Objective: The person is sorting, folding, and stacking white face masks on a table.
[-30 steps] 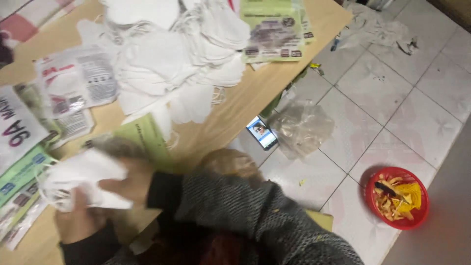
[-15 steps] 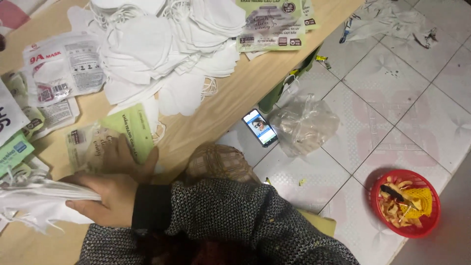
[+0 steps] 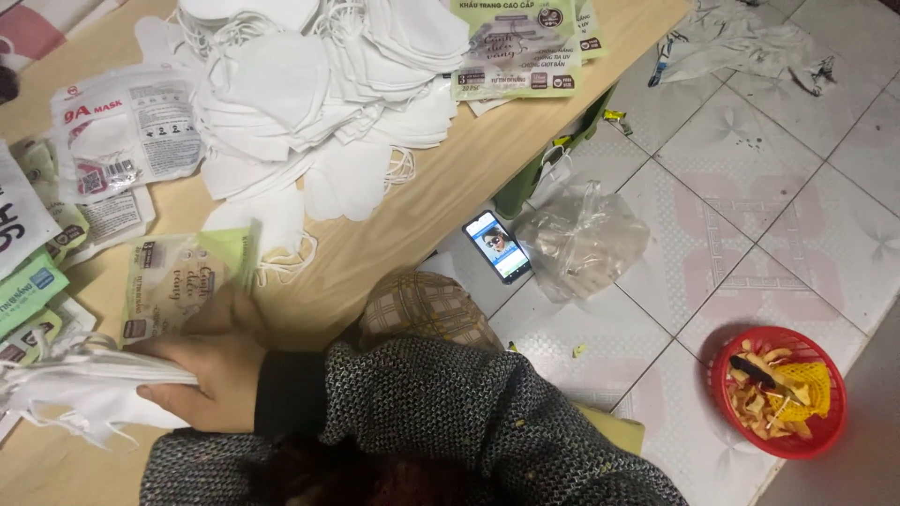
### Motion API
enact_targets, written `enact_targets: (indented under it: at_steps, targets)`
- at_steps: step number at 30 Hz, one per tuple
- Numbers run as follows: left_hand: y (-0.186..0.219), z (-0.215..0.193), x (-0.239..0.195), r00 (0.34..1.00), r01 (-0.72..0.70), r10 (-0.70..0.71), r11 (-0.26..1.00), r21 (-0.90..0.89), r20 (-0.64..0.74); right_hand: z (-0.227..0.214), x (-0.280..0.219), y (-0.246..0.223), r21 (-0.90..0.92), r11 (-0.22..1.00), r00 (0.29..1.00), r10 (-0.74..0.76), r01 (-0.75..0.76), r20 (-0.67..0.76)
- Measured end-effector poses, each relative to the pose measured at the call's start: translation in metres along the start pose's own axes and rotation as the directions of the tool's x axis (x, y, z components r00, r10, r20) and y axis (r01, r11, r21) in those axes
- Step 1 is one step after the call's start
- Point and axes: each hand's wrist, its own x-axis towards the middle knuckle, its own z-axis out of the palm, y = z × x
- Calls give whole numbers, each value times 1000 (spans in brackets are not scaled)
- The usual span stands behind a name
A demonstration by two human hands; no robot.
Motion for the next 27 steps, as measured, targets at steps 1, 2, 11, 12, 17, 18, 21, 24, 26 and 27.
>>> enact_targets:
  at_steps: [1,2,11,12,17,18,21,24,26,27]
  targets:
    - [7,10,15,1000,-5,5,1000,7,-2,1,0,2,-96,994,996,-56,48,-74]
    - [15,20,30,1000,-10,10,1000,15,-3,2,0,5,-195,977,983,-119,90,-142]
    - [109,82,121,998,-55,58,994,95,-23,-4,10,13,420,828,887,450,-371,-103]
    - [114,84,125,998,-52,56,993,106,-34,-11,12,13,418,828,890,447,-374,-89]
    - [133,78,141,991,-3,26,986,167,-133,-15,33,21,507,759,791,572,-409,-218]
    - [130,73,142,988,8,20,984,180,-154,-14,36,26,502,759,800,567,-414,-196]
    - [133,70,137,980,49,-7,977,207,-198,-17,39,48,334,803,792,573,-493,-209]
    - [133,66,133,950,126,-59,971,204,-308,-30,36,71,171,802,785,596,-572,-169]
    - [135,64,131,922,146,-93,983,114,-377,-40,39,65,-88,832,833,533,-547,-148]
    - [139,61,130,919,150,-96,982,113,-382,-41,39,66,-90,833,835,532,-546,-142]
